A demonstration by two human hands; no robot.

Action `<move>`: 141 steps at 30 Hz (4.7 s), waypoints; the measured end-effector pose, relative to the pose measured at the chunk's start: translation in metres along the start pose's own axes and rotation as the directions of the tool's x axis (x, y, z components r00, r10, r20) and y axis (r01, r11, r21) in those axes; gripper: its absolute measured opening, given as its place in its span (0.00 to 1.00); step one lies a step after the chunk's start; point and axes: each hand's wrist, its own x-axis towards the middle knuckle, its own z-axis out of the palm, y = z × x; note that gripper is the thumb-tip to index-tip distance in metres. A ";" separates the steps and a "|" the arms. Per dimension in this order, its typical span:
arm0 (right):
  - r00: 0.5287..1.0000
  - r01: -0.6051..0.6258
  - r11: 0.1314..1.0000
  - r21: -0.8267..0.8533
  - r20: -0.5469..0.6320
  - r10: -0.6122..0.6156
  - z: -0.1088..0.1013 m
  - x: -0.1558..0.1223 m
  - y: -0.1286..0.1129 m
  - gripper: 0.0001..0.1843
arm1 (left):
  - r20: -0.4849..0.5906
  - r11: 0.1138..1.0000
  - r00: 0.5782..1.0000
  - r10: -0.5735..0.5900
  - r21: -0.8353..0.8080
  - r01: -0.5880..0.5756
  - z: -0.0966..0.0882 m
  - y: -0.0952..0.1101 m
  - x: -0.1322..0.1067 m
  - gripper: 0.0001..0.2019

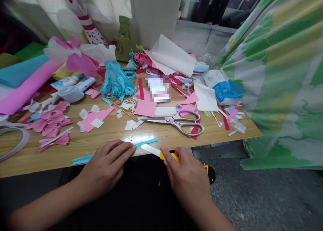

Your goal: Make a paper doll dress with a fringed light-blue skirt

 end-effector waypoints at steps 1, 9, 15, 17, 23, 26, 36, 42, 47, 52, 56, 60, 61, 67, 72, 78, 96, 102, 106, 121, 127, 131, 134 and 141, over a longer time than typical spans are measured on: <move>1.000 -0.008 1.000 -0.005 -0.001 0.008 0.000 0.000 0.000 0.19 | 0.001 1.000 1.000 0.002 0.002 -0.002 0.000 0.000 0.000 0.23; 0.991 -0.131 0.983 -0.124 0.010 0.134 -0.002 -0.002 0.016 0.19 | 0.013 1.000 1.000 -0.004 -0.015 0.004 0.002 -0.001 0.000 0.23; 0.978 -0.207 0.975 -0.079 0.016 0.209 -0.004 -0.003 0.037 0.20 | -0.013 0.998 0.999 -0.038 -0.060 0.037 0.002 -0.001 -0.001 0.20; 0.980 -0.197 0.980 0.014 0.045 0.196 -0.005 -0.001 0.037 0.21 | -0.055 0.995 0.997 -0.049 -0.090 0.044 0.001 -0.002 0.000 0.18; 0.974 -0.220 0.900 0.376 0.143 0.178 -0.017 0.015 0.039 0.20 | -0.127 0.982 0.987 -0.100 -0.170 0.077 -0.004 -0.010 0.004 0.12; 0.950 -0.307 0.740 0.598 0.244 0.197 -0.024 0.023 0.046 0.22 | -0.076 0.978 0.986 -0.147 -0.160 0.133 -0.007 -0.014 0.006 0.08; 0.949 -0.314 0.947 0.072 -0.009 0.316 -0.014 0.050 0.093 0.21 | 0.024 0.987 0.994 -0.104 -0.122 0.106 -0.008 -0.022 0.005 0.10; 0.901 -0.434 0.885 -0.168 -0.058 0.431 0.000 0.077 0.117 0.20 | 0.094 0.971 0.988 -0.123 -0.193 0.139 -0.010 -0.030 0.007 0.11; 0.895 -0.445 0.878 -0.179 -0.057 0.442 0.008 0.094 0.114 0.22 | 0.131 0.954 0.982 -0.137 -0.250 0.166 -0.015 -0.036 0.011 0.11; 0.955 -0.241 0.965 0.106 -0.150 0.255 0.001 0.085 0.089 0.22 | 0.188 0.955 0.972 -0.142 -0.231 0.184 -0.018 -0.039 0.012 0.12; 0.992 -0.052 0.935 0.352 -0.092 0.089 -0.003 0.074 0.066 0.21 | 0.185 0.964 0.968 -0.171 -0.174 0.203 -0.019 -0.037 0.013 0.10; 0.998 0.002 0.950 0.311 -0.054 0.015 0.001 0.069 0.045 0.19 | 0.098 0.941 0.963 -0.252 -0.208 0.268 -0.029 -0.035 0.011 0.09; 0.999 0.040 0.950 0.310 -0.046 -0.028 0.002 0.069 0.039 0.19 | 0.090 0.931 0.957 -0.275 -0.226 0.288 -0.032 -0.034 0.010 0.09; 0.989 0.148 0.958 0.245 -0.011 -0.150 0.008 0.080 -0.018 0.17 | 0.081 0.888 0.946 -0.313 -0.329 0.322 -0.045 -0.040 0.005 0.08; 0.981 0.171 0.911 0.376 -0.154 -0.120 0.006 0.105 -0.045 0.16 | 0.103 0.893 0.942 -0.319 -0.301 0.335 -0.052 -0.049 0.013 0.08; 0.980 0.132 0.577 0.806 -0.017 -0.200 -0.025 0.126 -0.045 0.10 | 0.218 0.947 0.946 -0.239 -0.164 0.277 -0.063 -0.056 0.033 0.09; 0.950 -0.213 0.290 0.933 0.128 0.286 -0.014 0.119 -0.072 0.13 | 0.228 -0.085 0.648 -0.726 -0.966 0.245 -0.037 -0.024 0.058 0.12; 0.936 -0.296 0.166 0.941 0.250 0.249 -0.013 0.110 -0.075 0.14 | 0.281 -0.246 0.571 -0.771 -0.959 0.139 -0.040 -0.027 0.070 0.08; 0.949 -0.301 0.146 0.942 0.280 0.147 -0.014 0.101 -0.065 0.13 | 0.273 -0.241 0.560 -0.782 -0.961 0.132 -0.044 -0.029 0.070 0.07; 0.988 0.093 0.979 0.180 0.109 -0.114 0.005 0.097 0.093 0.29 | 0.215 -0.086 0.526 -0.823 -0.962 0.259 -0.056 -0.054 0.060 0.10; 0.996 0.001 0.885 0.466 0.076 -0.041 -0.017 0.079 0.095 0.26 | 0.183 -0.074 0.518 -0.835 -0.972 0.224 -0.061 -0.056 0.054 0.10; 0.942 -0.335 0.444 0.831 0.279 0.189 -0.023 0.051 0.050 0.28 | 0.157 -0.051 0.527 -0.835 -0.976 0.211 -0.062 -0.060 0.054 0.10; 0.863 -0.504 0.059 0.862 0.505 -0.019 -0.022 0.038 0.004 0.43 | 0.144 -0.035 0.549 -0.823 -0.978 0.204 -0.064 -0.061 0.055 0.11; 0.800 -0.496 -0.039 0.868 0.439 -0.410 -0.008 0.036 -0.022 0.53 | 0.105 0.002 0.560 -0.822 -0.983 0.186 -0.068 -0.059 0.053 0.10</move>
